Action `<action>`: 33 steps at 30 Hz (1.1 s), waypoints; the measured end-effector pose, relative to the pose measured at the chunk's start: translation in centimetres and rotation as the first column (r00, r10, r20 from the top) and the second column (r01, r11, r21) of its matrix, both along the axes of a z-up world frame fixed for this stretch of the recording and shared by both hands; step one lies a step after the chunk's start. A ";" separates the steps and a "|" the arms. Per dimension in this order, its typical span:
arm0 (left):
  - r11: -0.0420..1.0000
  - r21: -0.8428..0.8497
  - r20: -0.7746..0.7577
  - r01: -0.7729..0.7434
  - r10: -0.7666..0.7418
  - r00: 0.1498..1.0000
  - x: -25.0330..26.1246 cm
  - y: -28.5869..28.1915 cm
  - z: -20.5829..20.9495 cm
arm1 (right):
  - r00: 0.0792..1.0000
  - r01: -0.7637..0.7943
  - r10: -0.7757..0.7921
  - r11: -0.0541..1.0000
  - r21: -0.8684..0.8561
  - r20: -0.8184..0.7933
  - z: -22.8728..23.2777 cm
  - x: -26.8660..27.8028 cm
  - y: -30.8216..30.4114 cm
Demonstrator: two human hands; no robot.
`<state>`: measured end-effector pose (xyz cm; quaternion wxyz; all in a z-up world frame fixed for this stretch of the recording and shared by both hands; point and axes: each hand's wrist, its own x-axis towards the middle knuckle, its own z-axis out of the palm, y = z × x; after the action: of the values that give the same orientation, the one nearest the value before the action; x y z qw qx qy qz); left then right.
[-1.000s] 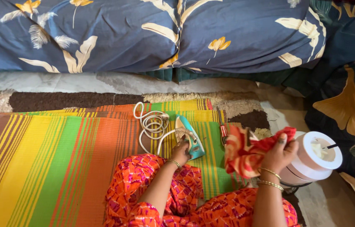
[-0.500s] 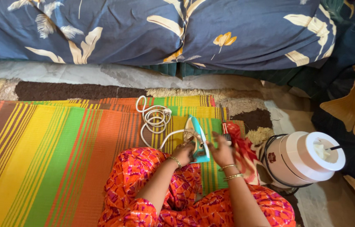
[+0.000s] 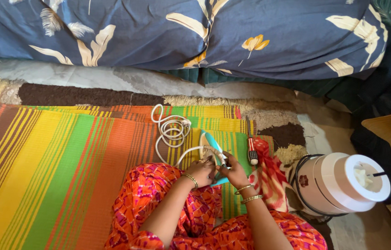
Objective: The person sits on a mat and repairs a light blue electric iron. They use a red-handled screwdriver to unscrew and remove the iron's baseplate, then wipe the baseplate and the iron's body with a red cloth. Finally, they reattach the baseplate and tighten the screws.
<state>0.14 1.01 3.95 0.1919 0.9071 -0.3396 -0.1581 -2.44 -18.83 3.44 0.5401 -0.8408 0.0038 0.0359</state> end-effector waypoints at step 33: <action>0.673 -0.191 -0.328 -0.715 0.643 0.693 14.3 1.4 -4.9 | 0.998 0.065 -0.064 0.996 -0.059 0.023 2.3 2.8 1.9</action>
<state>14.46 2.43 -0.91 0.4124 0.9018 0.0295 -0.1259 0.35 -16.89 5.78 0.5156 -0.8564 0.0265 0.0095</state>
